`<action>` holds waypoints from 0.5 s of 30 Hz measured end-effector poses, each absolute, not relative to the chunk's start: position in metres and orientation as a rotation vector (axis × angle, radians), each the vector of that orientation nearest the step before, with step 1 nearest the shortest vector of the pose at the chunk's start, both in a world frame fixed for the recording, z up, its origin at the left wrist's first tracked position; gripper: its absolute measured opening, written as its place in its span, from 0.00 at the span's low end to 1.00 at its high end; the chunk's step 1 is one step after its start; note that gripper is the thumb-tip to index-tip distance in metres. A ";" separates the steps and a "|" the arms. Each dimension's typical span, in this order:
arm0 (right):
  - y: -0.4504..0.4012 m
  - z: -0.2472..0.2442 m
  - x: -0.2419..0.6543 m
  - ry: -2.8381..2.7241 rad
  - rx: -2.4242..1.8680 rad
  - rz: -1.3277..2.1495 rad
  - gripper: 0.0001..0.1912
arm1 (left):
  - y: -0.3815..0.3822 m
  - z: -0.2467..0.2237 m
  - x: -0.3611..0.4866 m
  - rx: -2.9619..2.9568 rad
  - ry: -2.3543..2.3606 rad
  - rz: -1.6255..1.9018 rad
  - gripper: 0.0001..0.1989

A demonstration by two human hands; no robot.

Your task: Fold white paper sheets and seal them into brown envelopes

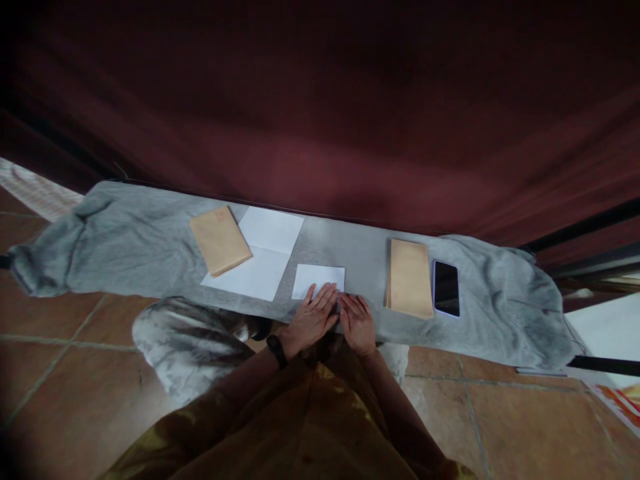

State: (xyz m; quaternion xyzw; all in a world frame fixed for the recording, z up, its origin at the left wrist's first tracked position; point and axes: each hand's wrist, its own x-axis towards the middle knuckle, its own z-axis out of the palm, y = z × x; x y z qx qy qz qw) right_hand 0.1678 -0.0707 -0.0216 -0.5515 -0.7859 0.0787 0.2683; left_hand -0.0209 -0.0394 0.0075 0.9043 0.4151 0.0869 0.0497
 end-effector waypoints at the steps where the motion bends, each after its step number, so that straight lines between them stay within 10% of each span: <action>1: -0.071 -0.022 0.168 -2.120 -1.487 0.210 0.23 | -0.037 0.009 -0.021 2.764 1.228 0.252 0.32; 15: -0.071 -0.023 0.165 -2.082 -1.467 0.158 0.20 | -0.014 0.003 -0.017 2.766 1.119 0.257 0.30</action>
